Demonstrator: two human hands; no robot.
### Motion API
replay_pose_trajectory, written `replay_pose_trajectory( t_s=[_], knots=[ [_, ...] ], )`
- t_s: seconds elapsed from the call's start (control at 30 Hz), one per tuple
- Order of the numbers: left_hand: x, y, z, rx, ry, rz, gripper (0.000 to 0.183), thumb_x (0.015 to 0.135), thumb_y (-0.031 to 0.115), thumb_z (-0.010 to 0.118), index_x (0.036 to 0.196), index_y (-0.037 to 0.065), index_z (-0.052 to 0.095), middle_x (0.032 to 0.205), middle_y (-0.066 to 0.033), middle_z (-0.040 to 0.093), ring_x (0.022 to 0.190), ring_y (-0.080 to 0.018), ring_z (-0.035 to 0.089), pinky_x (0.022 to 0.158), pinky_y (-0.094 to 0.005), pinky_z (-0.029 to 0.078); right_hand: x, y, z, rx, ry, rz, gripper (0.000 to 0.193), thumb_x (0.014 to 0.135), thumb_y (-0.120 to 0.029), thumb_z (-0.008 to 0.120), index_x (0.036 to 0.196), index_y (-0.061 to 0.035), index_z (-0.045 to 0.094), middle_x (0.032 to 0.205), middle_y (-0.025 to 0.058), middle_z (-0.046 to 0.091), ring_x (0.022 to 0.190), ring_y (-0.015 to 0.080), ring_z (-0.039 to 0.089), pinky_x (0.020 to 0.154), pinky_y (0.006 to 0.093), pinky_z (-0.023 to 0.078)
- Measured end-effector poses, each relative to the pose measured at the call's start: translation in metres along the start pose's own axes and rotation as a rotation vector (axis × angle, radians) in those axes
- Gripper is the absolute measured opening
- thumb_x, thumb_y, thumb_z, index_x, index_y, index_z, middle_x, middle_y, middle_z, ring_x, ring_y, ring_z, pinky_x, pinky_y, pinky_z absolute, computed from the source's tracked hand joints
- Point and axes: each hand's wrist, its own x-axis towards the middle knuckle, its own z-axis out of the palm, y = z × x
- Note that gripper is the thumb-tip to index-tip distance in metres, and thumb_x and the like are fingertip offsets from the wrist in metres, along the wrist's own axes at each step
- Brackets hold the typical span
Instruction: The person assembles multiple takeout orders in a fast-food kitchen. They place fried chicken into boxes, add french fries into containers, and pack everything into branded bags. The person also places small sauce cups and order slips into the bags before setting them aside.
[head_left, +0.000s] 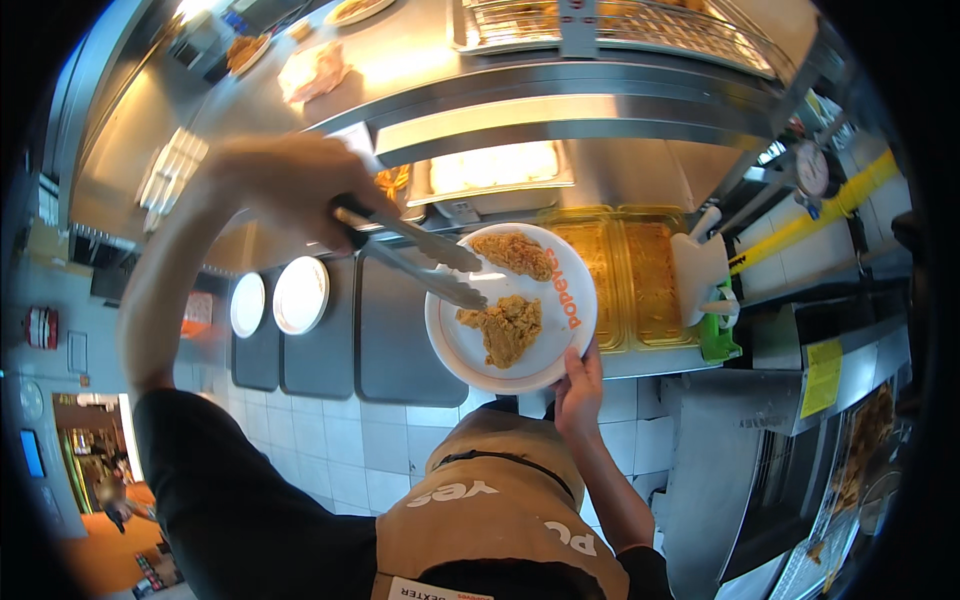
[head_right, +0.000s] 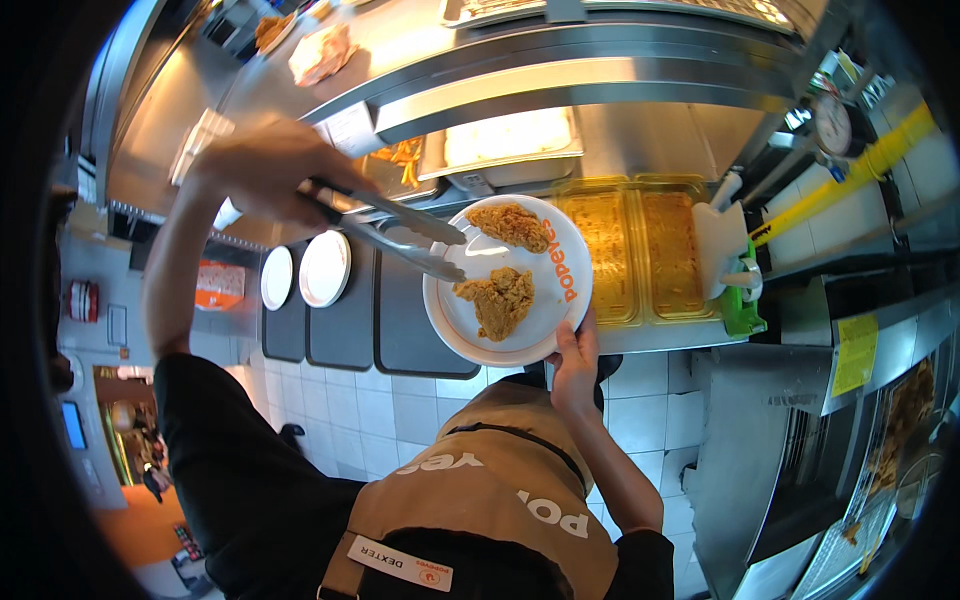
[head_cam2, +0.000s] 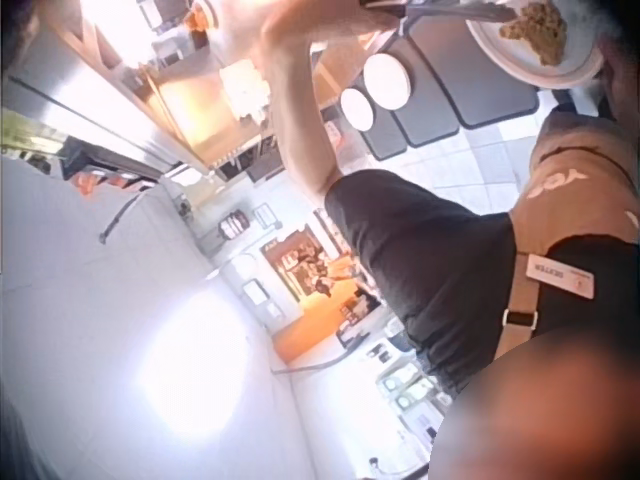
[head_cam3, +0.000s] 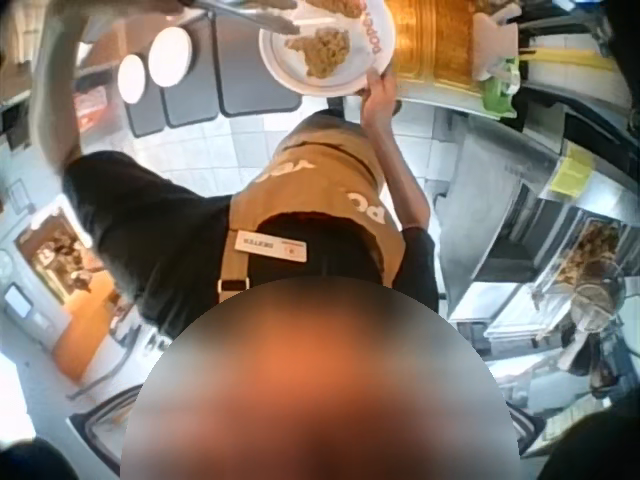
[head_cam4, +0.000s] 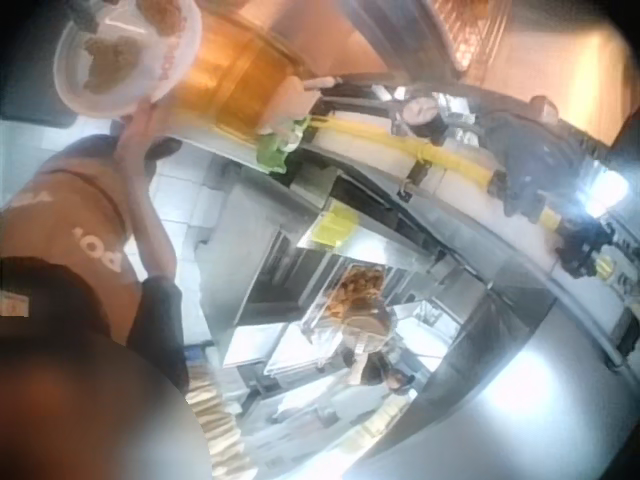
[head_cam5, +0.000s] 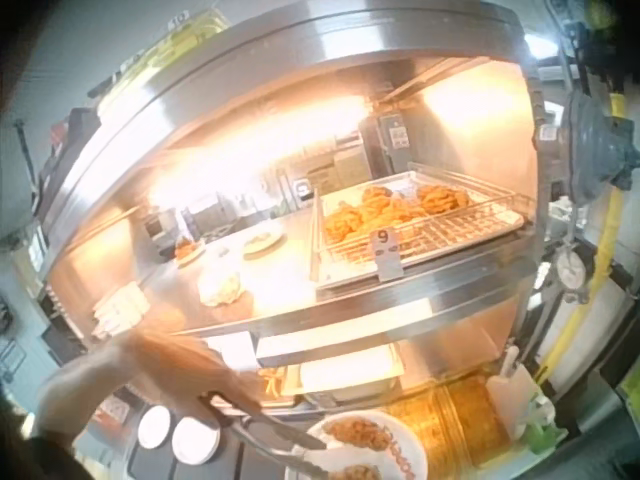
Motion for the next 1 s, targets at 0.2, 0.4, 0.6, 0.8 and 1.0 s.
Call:
replay_pose_trajectory(
  t_s=[0.2, 0.4, 0.6, 0.8, 1.0],
  knots=[
    [-0.065, 0.004, 0.206, -0.19, 0.328, -0.208, 0.069, 0.075, 0.017, 0.082, 0.14, 0.018, 0.058, 0.119, -0.0071, 0.069, 0.099, -0.0261, 0.067, 0.087, -0.0395, 0.054, 0.032, 0.11, 0.022, 0.083, -0.037, 0.185, 0.048, 0.106, -0.012, 0.041, 0.153, -0.0135, 0.03, 0.14, 0.0121, 0.05, 0.121, 0.0252, 0.06, 0.09, 0.0443, 0.06],
    [0.007, 0.004, 0.377, -0.388, 0.494, -0.495, 0.066, 0.077, 0.012, 0.077, 0.14, 0.014, 0.058, 0.125, -0.0068, 0.066, 0.1, -0.0272, 0.065, 0.085, -0.0396, 0.056, 0.056, 0.218, 0.038, 0.056, 0.049, 0.369, 0.054, 0.106, -0.01, 0.043, 0.155, -0.0247, 0.026, 0.148, 0.0082, 0.045, 0.132, 0.0273, 0.052, 0.103, 0.0551, 0.049],
    [0.016, -0.038, 0.438, -0.408, 0.662, -0.622, 0.067, 0.073, 0.007, 0.078, 0.137, 0.014, 0.059, 0.124, -0.0045, 0.067, 0.098, -0.0268, 0.065, 0.085, -0.039, 0.054, 0.064, 0.283, 0.056, 0.094, 0.119, 0.34, 0.059, 0.103, -0.003, 0.047, 0.153, -0.0241, 0.025, 0.151, 0.0075, 0.04, 0.133, 0.0276, 0.049, 0.107, 0.0555, 0.044],
    [-0.011, -0.062, 0.449, -0.76, 0.646, -0.745, 0.073, 0.071, 0.015, 0.08, 0.14, 0.017, 0.057, 0.117, -0.0017, 0.067, 0.092, -0.0245, 0.065, 0.081, -0.0378, 0.054, 0.072, 0.284, 0.08, -0.162, -0.023, 0.585, 0.054, 0.096, -0.003, 0.054, 0.145, -0.0145, 0.034, 0.146, 0.0084, 0.045, 0.133, 0.0239, 0.048, 0.108, 0.0497, 0.043],
    [0.009, -0.053, 0.447, -1.658, 0.855, -0.439, 0.081, 0.073, 0.001, 0.08, 0.147, 0.002, 0.047, 0.119, -0.01, 0.065, 0.099, -0.017, 0.062, 0.09, -0.0305, 0.05, 0.141, 0.1, 0.066, -1.331, -0.419, -0.678, 0.031, 0.083, -0.007, 0.064, 0.114, -0.0034, 0.066, 0.111, 0.0156, 0.066, 0.109, 0.0298, 0.062, 0.094, 0.0371, 0.051]
  ],
)
